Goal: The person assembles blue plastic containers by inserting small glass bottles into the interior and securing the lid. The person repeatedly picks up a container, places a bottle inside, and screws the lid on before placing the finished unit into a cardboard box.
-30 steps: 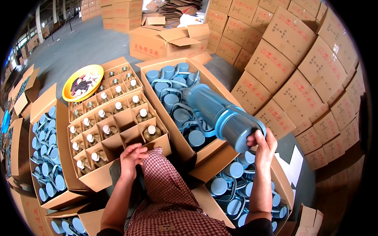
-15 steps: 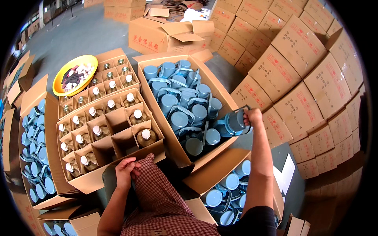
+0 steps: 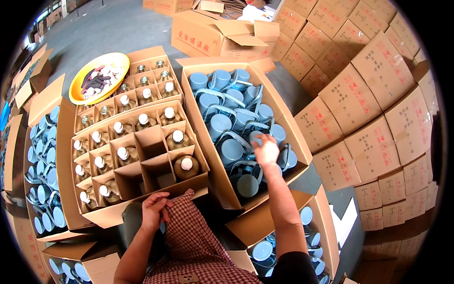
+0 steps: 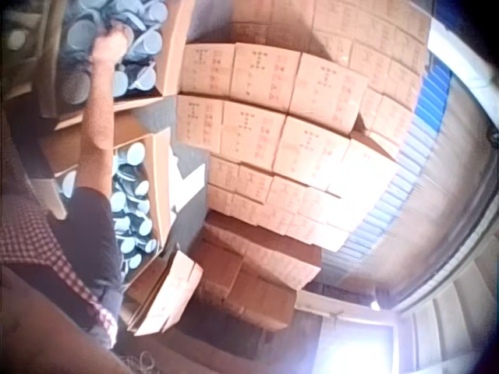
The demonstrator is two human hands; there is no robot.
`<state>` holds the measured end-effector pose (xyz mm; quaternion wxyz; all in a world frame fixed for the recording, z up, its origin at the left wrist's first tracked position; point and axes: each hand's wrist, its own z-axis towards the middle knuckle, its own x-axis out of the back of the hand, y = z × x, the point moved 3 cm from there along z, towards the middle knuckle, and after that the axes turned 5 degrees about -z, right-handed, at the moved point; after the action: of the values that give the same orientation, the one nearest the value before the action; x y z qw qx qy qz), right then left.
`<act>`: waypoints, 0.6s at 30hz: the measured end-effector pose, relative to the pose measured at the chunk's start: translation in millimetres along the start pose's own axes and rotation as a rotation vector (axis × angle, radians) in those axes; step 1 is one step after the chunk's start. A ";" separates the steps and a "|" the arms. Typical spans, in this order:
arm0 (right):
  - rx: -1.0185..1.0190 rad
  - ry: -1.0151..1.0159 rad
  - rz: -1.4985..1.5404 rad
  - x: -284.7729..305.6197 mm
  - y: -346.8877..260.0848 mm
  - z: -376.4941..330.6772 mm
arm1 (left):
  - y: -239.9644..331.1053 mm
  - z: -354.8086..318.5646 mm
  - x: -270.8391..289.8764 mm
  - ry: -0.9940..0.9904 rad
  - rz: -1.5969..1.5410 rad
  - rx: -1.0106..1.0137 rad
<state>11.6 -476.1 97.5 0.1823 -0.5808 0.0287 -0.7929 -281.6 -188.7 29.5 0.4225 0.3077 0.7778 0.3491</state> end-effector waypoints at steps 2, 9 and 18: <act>0.007 -0.123 -0.037 -29.8 -13.9 4.6 | -0.9 1.1 -2.1 -0.009 -0.011 -0.011; 0.051 -0.211 0.008 -70.8 -16.2 -15.4 | 1.6 -18.5 5.8 0.024 -0.045 -0.064; 0.171 0.147 0.456 227.9 -96.5 -23.1 | 16.7 -25.1 3.8 -0.019 0.042 -0.059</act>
<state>-93.6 -463.5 322.3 0.4025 -0.4824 0.1050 -0.7709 -302.1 -183.4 51.2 0.4314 0.3148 0.7565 0.3776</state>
